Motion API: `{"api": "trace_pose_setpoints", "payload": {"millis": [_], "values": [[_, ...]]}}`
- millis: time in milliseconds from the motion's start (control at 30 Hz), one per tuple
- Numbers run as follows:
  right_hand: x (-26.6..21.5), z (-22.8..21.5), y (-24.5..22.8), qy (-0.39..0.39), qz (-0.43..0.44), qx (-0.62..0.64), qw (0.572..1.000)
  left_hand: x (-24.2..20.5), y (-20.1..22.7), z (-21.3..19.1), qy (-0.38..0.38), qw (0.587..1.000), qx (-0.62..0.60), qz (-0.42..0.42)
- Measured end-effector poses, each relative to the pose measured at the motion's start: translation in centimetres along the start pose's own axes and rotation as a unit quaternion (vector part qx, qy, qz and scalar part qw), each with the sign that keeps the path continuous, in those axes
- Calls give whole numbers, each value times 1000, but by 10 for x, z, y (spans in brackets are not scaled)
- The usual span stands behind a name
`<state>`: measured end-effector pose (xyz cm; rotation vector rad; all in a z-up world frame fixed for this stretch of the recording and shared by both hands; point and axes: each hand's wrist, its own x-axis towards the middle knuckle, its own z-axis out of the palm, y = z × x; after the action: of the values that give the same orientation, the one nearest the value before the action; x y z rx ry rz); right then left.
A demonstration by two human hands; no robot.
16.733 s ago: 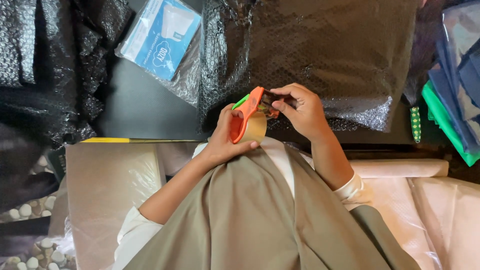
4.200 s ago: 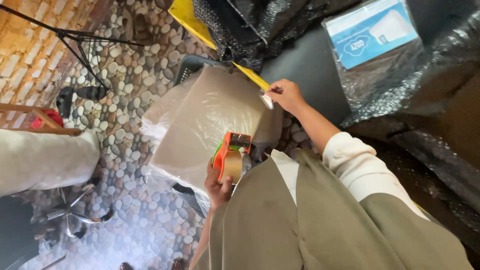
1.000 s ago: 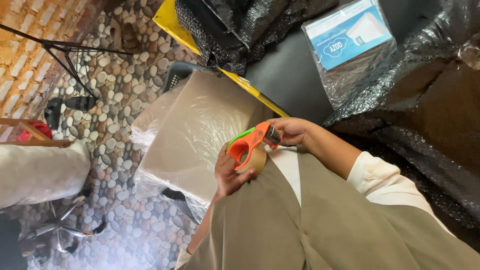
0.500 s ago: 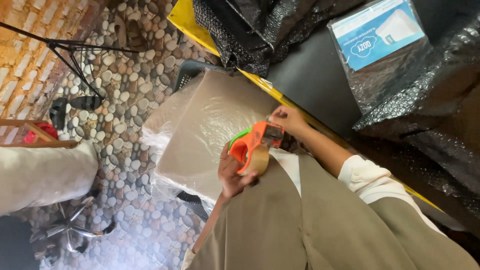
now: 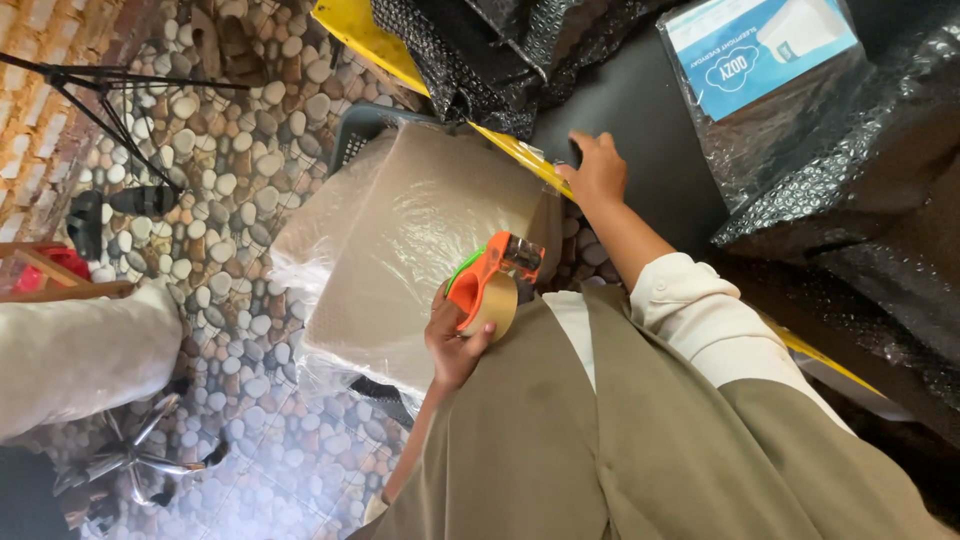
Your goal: Wrapping a blue bag in black bubble wrap and securing it with adhesive tape using a dispenser.
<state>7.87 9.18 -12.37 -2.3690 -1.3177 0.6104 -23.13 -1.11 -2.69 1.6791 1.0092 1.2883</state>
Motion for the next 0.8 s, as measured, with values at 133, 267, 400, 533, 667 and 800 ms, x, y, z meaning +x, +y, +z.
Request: {"api": "trace_pose_setpoints", "payload": {"millis": [133, 267, 400, 533, 667, 800], "values": [[-4, -14, 18, 17, 40, 123, 991, -9, 6, 6, -21, 998, -10, -58], [-51, -53, 18, 9, -102, 311, 945, -23, -1, 17, -42, 980, -76, -179], [-118, -116, -18, -24, -258, 384, 886, -24, -1, 39, -73, 972, -86, -204], [-130, -129, -15, 56, -277, 331, 900, -5, 33, 68, -106, 983, -74, -130], [-134, -145, 0, 94, -247, 288, 920, 5, 54, 91, -117, 989, -73, -62], [-136, -158, 17, 98, -237, 296, 920, -11, 19, 108, -134, 990, -24, -32]]}}
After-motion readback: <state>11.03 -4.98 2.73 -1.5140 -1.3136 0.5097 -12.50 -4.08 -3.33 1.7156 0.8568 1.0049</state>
